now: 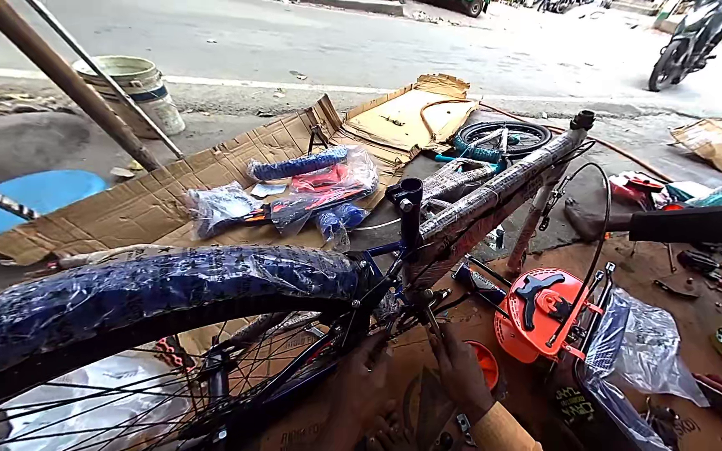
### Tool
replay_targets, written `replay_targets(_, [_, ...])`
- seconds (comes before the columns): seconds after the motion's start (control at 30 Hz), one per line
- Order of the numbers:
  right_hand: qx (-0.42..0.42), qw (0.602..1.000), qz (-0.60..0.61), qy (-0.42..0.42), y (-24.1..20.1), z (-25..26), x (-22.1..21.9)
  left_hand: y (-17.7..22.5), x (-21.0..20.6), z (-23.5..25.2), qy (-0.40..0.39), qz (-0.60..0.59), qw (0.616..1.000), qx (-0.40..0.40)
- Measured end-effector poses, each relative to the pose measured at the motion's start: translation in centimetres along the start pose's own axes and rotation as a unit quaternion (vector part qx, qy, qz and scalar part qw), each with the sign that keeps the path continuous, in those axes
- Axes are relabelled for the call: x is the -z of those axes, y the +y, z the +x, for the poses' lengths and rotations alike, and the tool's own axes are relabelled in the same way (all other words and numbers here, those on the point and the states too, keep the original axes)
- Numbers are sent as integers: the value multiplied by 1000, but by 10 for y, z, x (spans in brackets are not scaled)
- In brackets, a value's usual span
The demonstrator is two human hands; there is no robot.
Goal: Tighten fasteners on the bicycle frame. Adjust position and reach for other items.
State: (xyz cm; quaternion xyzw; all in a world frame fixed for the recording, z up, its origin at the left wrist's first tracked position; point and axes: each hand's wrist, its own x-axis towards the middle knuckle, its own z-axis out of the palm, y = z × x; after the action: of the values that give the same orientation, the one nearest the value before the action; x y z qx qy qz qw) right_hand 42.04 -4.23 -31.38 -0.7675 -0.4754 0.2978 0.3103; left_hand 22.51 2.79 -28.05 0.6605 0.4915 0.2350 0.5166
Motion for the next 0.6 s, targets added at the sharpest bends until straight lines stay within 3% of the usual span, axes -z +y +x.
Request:
replay_targets(0.07, [-3,1000,-8,-6,-5,-1,0,8,-18,-1,-18,-157,984,80])
replay_targets(0.13, [-12,1000,-22,-13,-10,0,0,12,-34,14,-17,-288,942,175])
replay_targets(0.23, [-30,998,-51,-24,-18,0,2,22,-51,44,59,-391,888,235])
replay_targets(0.37, [-43,995,-83,-32,-27,-2,4,38,-62,57,135,-387,872,269])
replay_targets(0.6, [-54,996,-60,-33,-27,-5,0,56,-57,64,121,-361,859,341])
